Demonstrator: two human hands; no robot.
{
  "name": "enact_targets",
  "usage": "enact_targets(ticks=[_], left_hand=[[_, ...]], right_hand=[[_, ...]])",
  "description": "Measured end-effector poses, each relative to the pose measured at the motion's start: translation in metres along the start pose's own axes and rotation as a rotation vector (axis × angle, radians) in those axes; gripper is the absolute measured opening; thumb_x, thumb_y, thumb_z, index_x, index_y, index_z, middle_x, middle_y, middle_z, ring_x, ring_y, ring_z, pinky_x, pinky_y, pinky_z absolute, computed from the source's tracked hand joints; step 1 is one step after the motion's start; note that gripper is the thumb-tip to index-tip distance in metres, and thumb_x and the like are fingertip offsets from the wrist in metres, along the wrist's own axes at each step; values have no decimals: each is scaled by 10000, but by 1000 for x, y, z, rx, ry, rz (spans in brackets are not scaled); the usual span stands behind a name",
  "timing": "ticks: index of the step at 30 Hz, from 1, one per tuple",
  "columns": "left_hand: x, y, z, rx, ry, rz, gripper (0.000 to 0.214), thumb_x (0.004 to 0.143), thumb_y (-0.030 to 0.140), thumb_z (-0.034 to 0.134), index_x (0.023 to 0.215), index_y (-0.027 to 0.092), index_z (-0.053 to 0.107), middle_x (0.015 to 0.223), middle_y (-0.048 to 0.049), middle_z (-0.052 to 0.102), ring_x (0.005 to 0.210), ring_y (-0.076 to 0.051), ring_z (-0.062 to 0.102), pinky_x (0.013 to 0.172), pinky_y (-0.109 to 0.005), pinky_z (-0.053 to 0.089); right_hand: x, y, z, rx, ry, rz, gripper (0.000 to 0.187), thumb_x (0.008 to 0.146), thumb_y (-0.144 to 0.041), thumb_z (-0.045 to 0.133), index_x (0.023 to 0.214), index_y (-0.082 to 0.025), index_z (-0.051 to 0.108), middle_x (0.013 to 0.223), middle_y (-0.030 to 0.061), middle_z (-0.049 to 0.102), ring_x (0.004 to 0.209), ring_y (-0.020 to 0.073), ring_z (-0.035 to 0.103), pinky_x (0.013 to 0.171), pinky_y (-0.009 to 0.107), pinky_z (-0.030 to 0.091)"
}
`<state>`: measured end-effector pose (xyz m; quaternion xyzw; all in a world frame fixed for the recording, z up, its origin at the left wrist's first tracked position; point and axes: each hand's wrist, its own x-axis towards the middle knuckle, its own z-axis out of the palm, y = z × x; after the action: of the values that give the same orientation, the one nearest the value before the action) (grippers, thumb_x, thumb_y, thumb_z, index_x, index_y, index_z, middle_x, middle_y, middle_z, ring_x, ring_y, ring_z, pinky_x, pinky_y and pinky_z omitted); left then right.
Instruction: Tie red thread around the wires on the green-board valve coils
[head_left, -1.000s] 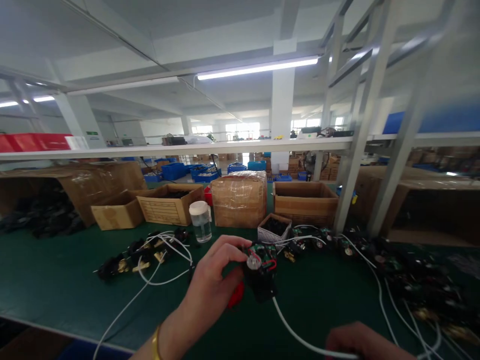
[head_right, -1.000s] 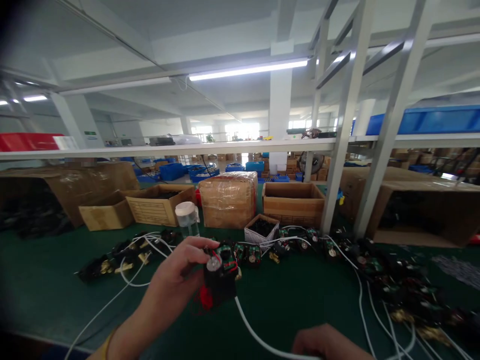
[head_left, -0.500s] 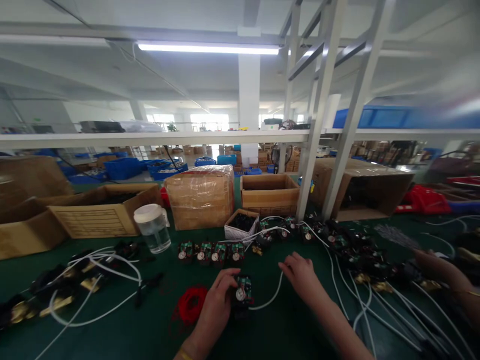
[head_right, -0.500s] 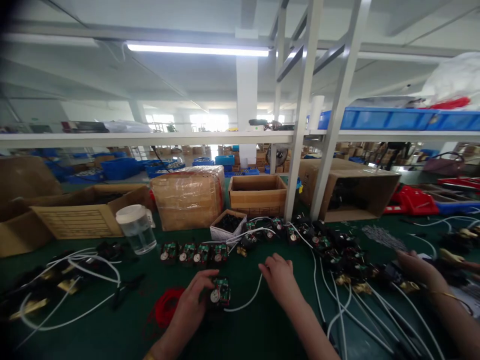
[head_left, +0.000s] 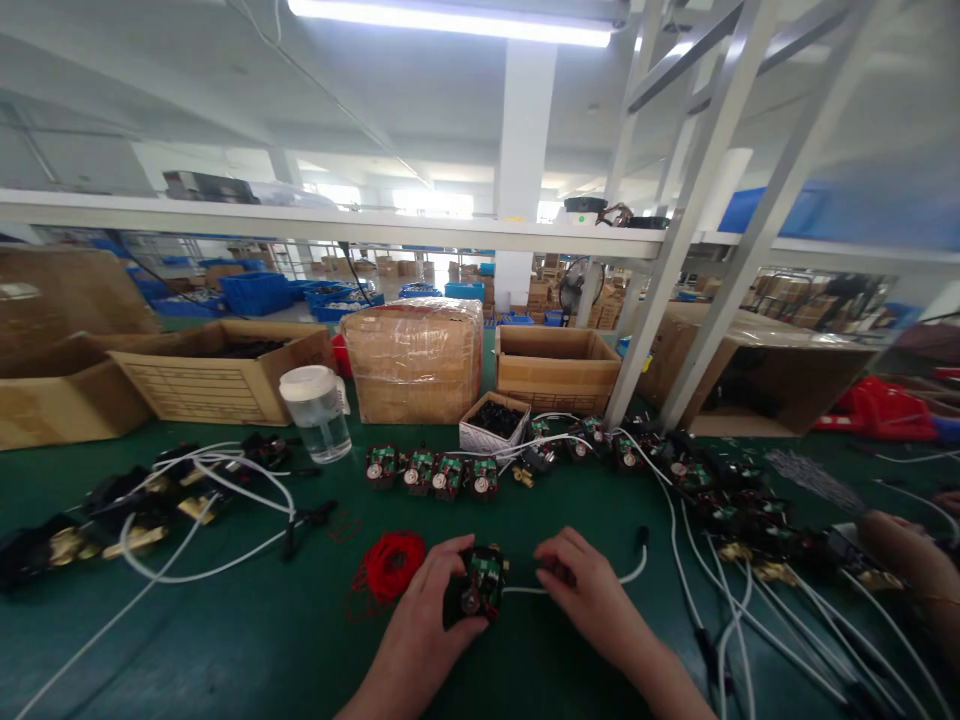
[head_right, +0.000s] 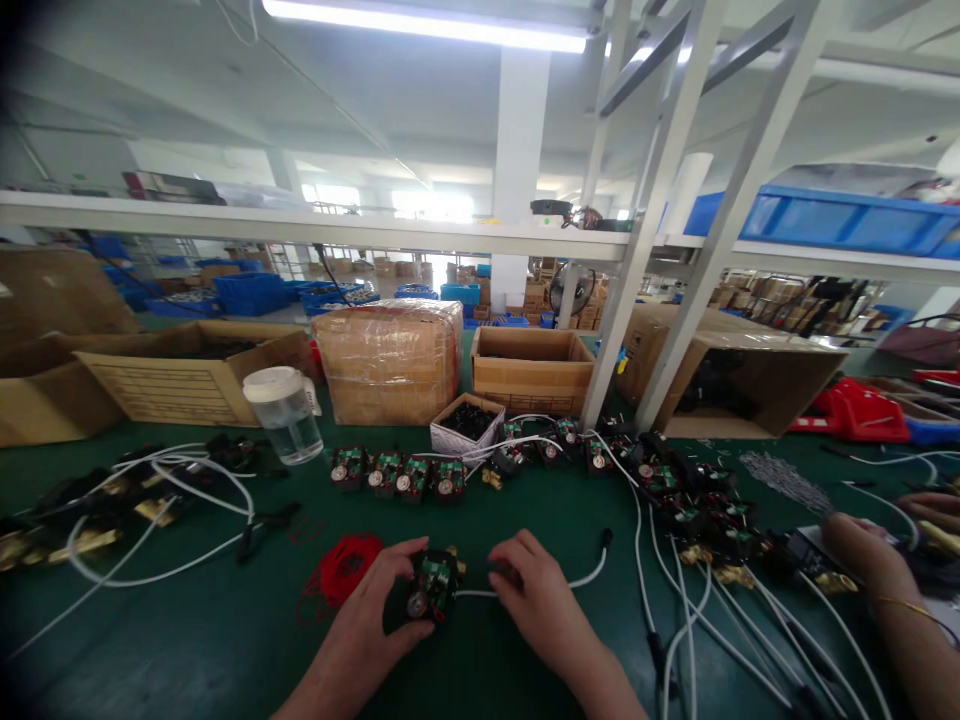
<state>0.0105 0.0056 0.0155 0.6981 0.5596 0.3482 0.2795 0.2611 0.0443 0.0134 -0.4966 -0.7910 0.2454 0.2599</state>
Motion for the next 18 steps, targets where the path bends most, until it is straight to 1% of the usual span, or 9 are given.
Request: enact_targets(ticks=[1, 2, 3, 5, 6, 8, 10, 14, 18], left_hand=[[0, -2, 3, 3, 10, -6, 360, 679, 35, 668, 953, 247, 569, 1421, -77, 576, 1328, -291, 536, 1149, -537, 415], [0, -5, 6, 9, 14, -10, 424, 680, 26, 670, 1028, 252, 584, 1410, -69, 582, 1320, -282, 545, 1153, -532, 416], [0, -7, 8, 20, 9, -10, 538, 678, 20, 678, 1146, 266, 580, 1414, -61, 577, 1316, -273, 551, 1157, -527, 417], [-1, -11, 12, 48, -17, 12, 784, 674, 8, 690, 1363, 326, 491, 1439, -38, 553, 1322, -260, 550, 1165, -509, 420], [-1, -12, 14, 62, -35, 35, 851, 677, 2, 691, 1414, 357, 454, 1453, -26, 540, 1334, -254, 542, 1171, -496, 419], [-1, -14, 18, 83, -55, 84, 866, 684, -9, 688, 1422, 384, 461, 1473, -12, 523, 1360, -251, 518, 1181, -472, 413], [-1, -14, 21, 91, -38, 102, 831, 693, -4, 691, 1406, 374, 490, 1470, -20, 526, 1366, -255, 510, 1180, -467, 417], [-4, -6, 28, 79, 28, 66, 781, 724, 40, 695, 1413, 346, 490, 1468, -40, 521, 1352, -262, 520, 1175, -490, 421], [-8, 6, 32, 48, 53, 12, 758, 720, 34, 690, 1402, 312, 513, 1473, -54, 514, 1346, -257, 523, 1177, -468, 420]], right_hand=[[-4, -7, 3, 105, -44, -16, 162, 895, -92, 594, 977, -227, 629, 968, 6, 584, 815, 150, 579, 720, 248, 448], [-8, -13, 7, 164, -82, -22, 166, 867, -76, 618, 943, -224, 626, 939, -7, 580, 789, 141, 577, 695, 235, 438], [-10, -17, 11, 194, -113, -28, 172, 842, -61, 639, 904, -220, 622, 910, -18, 579, 780, 137, 574, 683, 228, 425], [-11, -22, 16, 214, -142, -36, 179, 817, -39, 660, 841, -211, 616, 873, -28, 583, 787, 135, 572, 674, 219, 400], [-10, -23, 19, 219, -144, -36, 181, 815, -34, 666, 818, -207, 614, 860, -30, 587, 791, 135, 570, 670, 216, 389], [-9, -24, 21, 224, -136, -39, 188, 816, -27, 674, 782, -200, 609, 841, -31, 589, 788, 134, 564, 664, 213, 372], [-7, -24, 22, 231, -123, -43, 194, 821, -24, 677, 763, -195, 603, 823, -32, 583, 766, 130, 554, 658, 212, 364], [-7, -23, 22, 228, -130, -53, 180, 856, -57, 658, 760, -194, 591, 814, -27, 575, 763, 135, 558, 657, 217, 367], [-9, -14, 26, 205, -158, -72, 159, 897, -109, 613, 770, -197, 571, 822, -16, 572, 774, 148, 568, 674, 230, 386]])
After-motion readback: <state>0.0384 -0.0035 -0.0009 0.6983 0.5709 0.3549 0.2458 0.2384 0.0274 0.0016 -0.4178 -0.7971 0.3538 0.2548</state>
